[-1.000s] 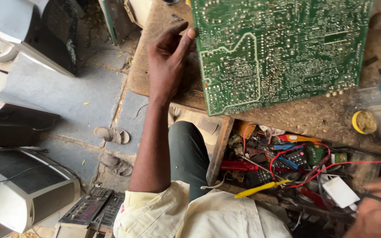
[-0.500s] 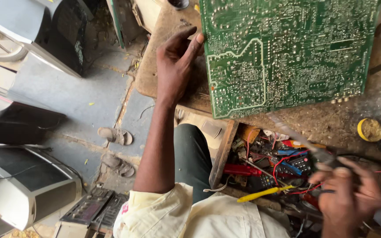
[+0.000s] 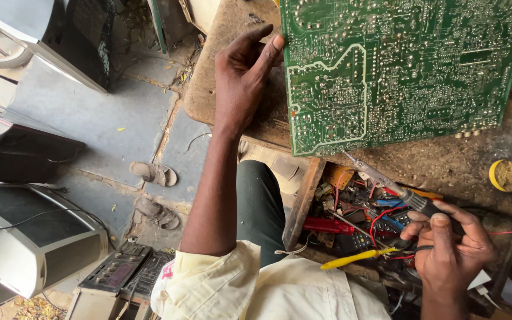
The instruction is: The person works on a green circuit board, using a screwdriver to scrape or clean specific areas and a soldering iron to heat solder joints. They switch between tools and reposition the board to access different sections.
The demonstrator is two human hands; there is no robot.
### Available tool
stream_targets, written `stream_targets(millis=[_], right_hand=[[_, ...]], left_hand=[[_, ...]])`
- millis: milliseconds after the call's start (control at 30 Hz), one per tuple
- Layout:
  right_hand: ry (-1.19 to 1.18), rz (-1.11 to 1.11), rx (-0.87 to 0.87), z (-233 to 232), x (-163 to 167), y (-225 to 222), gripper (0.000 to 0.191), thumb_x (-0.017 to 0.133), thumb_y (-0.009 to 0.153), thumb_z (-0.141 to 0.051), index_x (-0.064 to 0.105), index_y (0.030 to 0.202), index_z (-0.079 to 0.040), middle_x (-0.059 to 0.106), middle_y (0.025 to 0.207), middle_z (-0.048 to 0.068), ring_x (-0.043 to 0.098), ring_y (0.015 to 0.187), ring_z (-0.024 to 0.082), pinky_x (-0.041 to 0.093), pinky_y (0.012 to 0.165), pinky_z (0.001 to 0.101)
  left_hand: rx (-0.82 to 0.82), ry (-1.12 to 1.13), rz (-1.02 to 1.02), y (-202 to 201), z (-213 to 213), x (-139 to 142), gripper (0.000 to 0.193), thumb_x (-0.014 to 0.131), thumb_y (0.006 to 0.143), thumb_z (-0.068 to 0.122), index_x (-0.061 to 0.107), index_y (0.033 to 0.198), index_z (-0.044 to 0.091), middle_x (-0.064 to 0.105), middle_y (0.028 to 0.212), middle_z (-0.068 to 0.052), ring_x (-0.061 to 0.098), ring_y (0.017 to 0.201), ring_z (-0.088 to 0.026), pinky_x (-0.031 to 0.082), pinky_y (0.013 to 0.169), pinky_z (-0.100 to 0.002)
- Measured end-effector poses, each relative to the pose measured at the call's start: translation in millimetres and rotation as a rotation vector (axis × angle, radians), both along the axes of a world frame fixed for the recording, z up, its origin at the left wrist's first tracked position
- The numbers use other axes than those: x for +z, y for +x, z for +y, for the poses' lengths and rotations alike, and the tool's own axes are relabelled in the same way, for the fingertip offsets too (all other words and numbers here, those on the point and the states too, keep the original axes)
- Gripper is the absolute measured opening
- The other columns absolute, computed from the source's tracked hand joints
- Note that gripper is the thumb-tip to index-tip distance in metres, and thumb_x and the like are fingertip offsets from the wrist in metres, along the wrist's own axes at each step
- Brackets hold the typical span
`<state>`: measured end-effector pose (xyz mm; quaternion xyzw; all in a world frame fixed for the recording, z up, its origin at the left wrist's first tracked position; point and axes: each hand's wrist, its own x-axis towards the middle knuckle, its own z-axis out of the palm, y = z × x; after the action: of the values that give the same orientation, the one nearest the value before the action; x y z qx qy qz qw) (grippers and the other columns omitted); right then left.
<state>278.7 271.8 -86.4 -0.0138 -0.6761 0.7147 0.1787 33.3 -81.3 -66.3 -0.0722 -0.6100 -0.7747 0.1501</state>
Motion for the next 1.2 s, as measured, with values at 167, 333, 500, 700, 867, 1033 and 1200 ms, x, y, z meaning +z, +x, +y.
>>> stream_targets(millis=[167, 333, 500, 700, 867, 1033, 1200], right_hand=[[-0.027, -0.009, 0.0, 0.2, -0.7, 0.3, 0.009, 0.059, 0.115, 0.002, 0.059, 0.122, 0.008, 0.07, 0.098, 0.027, 0.068, 0.069, 0.025, 0.059, 0.065, 0.0376], [-0.008, -0.001, 0.001, 0.6, -1.7, -0.7, 0.011, 0.058, 0.115, 0.002, 0.061, 0.124, 0.009, 0.07, 0.097, 0.028, 0.07, 0.069, 0.026, 0.059, 0.062, 0.0385], [-0.012, 0.007, 0.02, 2.8, -4.0, -1.5, 0.012, 0.059, 0.115, 0.001, 0.061, 0.125, 0.008, 0.07, 0.099, 0.028, 0.07, 0.073, 0.026, 0.059, 0.063, 0.0388], [-0.065, 0.002, 0.031, 5.2, -8.3, -0.8, 0.013, 0.06, 0.114, 0.001, 0.062, 0.126, 0.006, 0.071, 0.098, 0.027, 0.07, 0.072, 0.026, 0.059, 0.063, 0.0392], [-0.062, -0.026, -0.002, 5.5, -9.6, 0.0, 0.01, 0.059, 0.115, 0.001, 0.061, 0.123, 0.007, 0.07, 0.096, 0.025, 0.071, 0.079, 0.026, 0.057, 0.06, 0.0391], [-0.109, -0.063, -0.006, 3.0, -7.8, -0.9, 0.011, 0.057, 0.115, 0.001, 0.062, 0.123, 0.007, 0.07, 0.093, 0.025, 0.069, 0.072, 0.025, 0.057, 0.057, 0.0389], [-0.053, -0.103, -0.035, -2.4, -7.3, 1.4, 0.011, 0.056, 0.112, 0.002, 0.062, 0.121, 0.007, 0.068, 0.089, 0.026, 0.067, 0.065, 0.026, 0.055, 0.054, 0.0399]], left_hand=[[0.008, -0.018, 0.007, -0.1, -0.4, -0.9, 0.048, 0.074, 0.101, 0.026, 0.064, 0.135, -0.007, 0.079, 0.097, -0.009, 0.072, 0.089, -0.011, 0.06, 0.084, -0.026], [0.014, -0.054, 0.002, 0.1, -1.2, -0.9, 0.05, 0.074, 0.1, 0.028, 0.064, 0.136, -0.006, 0.08, 0.098, -0.01, 0.075, 0.09, -0.013, 0.063, 0.085, -0.028], [0.005, -0.029, 0.004, -0.4, -0.2, -0.7, 0.05, 0.074, 0.1, 0.028, 0.064, 0.136, -0.006, 0.079, 0.098, -0.01, 0.074, 0.091, -0.013, 0.062, 0.086, -0.028], [0.013, -0.052, 0.008, 0.7, -1.4, -0.5, 0.05, 0.074, 0.1, 0.028, 0.064, 0.136, -0.007, 0.079, 0.097, -0.01, 0.074, 0.09, -0.012, 0.061, 0.084, -0.027], [0.005, -0.026, 0.003, -1.1, 0.4, -0.9, 0.051, 0.074, 0.1, 0.029, 0.064, 0.136, -0.007, 0.079, 0.097, -0.01, 0.073, 0.09, -0.012, 0.061, 0.084, -0.027], [0.008, -0.042, 0.001, -0.4, -0.4, -1.6, 0.052, 0.075, 0.1, 0.029, 0.064, 0.136, -0.006, 0.079, 0.098, -0.009, 0.074, 0.091, -0.012, 0.061, 0.085, -0.027], [0.015, -0.055, -0.008, 0.2, -0.6, -0.3, 0.052, 0.075, 0.099, 0.03, 0.064, 0.136, -0.006, 0.078, 0.095, -0.009, 0.073, 0.089, -0.012, 0.061, 0.083, -0.027]])
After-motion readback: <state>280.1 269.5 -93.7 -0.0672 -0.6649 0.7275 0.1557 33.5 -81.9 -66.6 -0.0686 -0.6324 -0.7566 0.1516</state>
